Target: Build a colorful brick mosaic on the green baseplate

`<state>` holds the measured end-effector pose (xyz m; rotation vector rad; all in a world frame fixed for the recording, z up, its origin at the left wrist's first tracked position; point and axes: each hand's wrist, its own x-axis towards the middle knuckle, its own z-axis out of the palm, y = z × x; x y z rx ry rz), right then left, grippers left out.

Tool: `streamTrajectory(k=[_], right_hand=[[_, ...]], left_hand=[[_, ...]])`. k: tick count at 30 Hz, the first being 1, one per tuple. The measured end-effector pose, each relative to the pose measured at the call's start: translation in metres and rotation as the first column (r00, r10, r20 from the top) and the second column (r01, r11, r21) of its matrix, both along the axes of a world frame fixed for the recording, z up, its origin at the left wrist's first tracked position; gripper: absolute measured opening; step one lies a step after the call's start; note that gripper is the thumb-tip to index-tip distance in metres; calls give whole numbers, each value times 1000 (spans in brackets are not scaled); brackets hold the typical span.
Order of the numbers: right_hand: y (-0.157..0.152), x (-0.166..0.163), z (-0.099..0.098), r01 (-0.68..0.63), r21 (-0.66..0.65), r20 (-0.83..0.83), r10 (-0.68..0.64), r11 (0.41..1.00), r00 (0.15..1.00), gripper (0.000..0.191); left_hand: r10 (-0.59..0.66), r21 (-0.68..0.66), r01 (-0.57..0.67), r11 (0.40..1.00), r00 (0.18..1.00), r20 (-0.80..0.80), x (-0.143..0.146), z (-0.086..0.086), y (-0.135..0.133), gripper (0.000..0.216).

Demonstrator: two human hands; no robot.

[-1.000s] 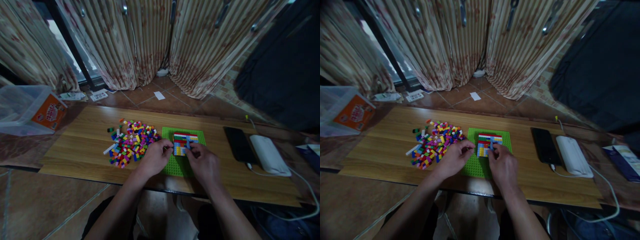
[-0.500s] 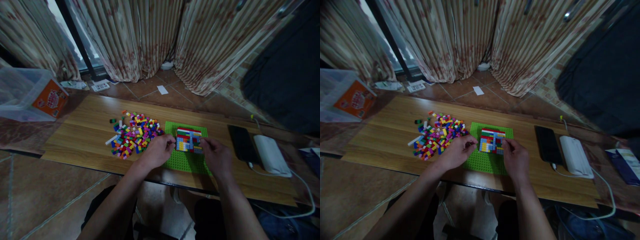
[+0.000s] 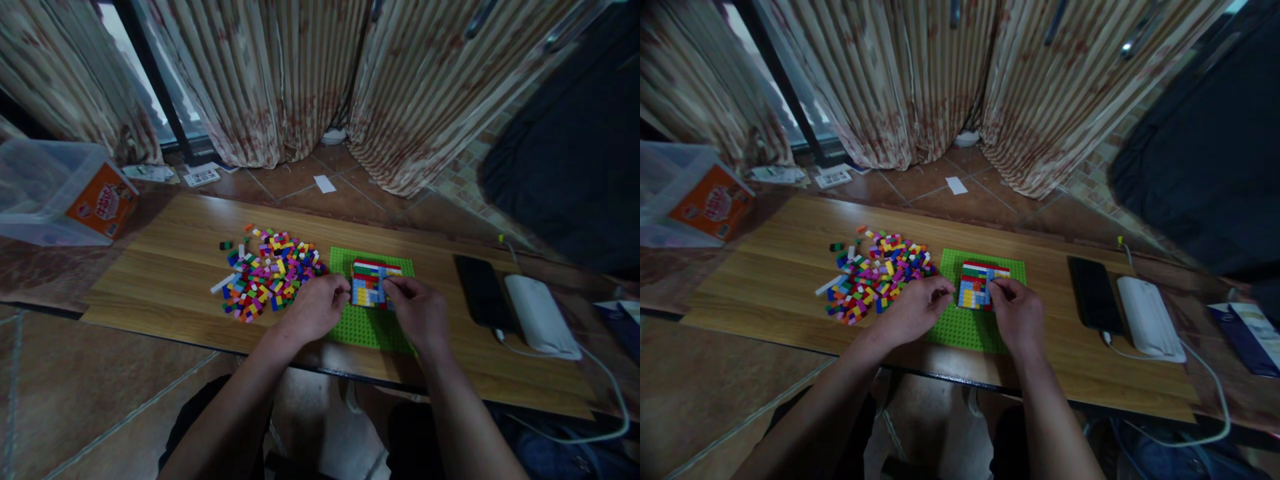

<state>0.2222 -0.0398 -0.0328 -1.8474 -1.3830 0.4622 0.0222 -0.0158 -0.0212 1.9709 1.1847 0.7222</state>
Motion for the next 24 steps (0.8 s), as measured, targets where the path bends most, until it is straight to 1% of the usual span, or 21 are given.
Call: streamTrajectory(k=[5,10,18,21,24], right_hand=[[3,-2,3,17,-45,-8,-18,999,1000,32],[5,-1,1,15,-44,-30,-16,999,999,33],[6,-2,1,-3,-49,36,5,999,999,34],[5,-3,3,0,-80,32,3,997,999,33],[4,-2,5,-14,-84,21,16,996,1000,34]], left_hand=[[-3,-12,3,1000,1000,-12,-1,1,-1,16],[-14,-19,14,1000,1000,-21,-1,1,-1,16],[-18,-7,18,1000,999,-42,-1,3,-1,16],[-14,-2,14,1000,998,-54,-1,2,-1,16],[-20,-5,19,1000,998,-65,-2,1,-1,15]])
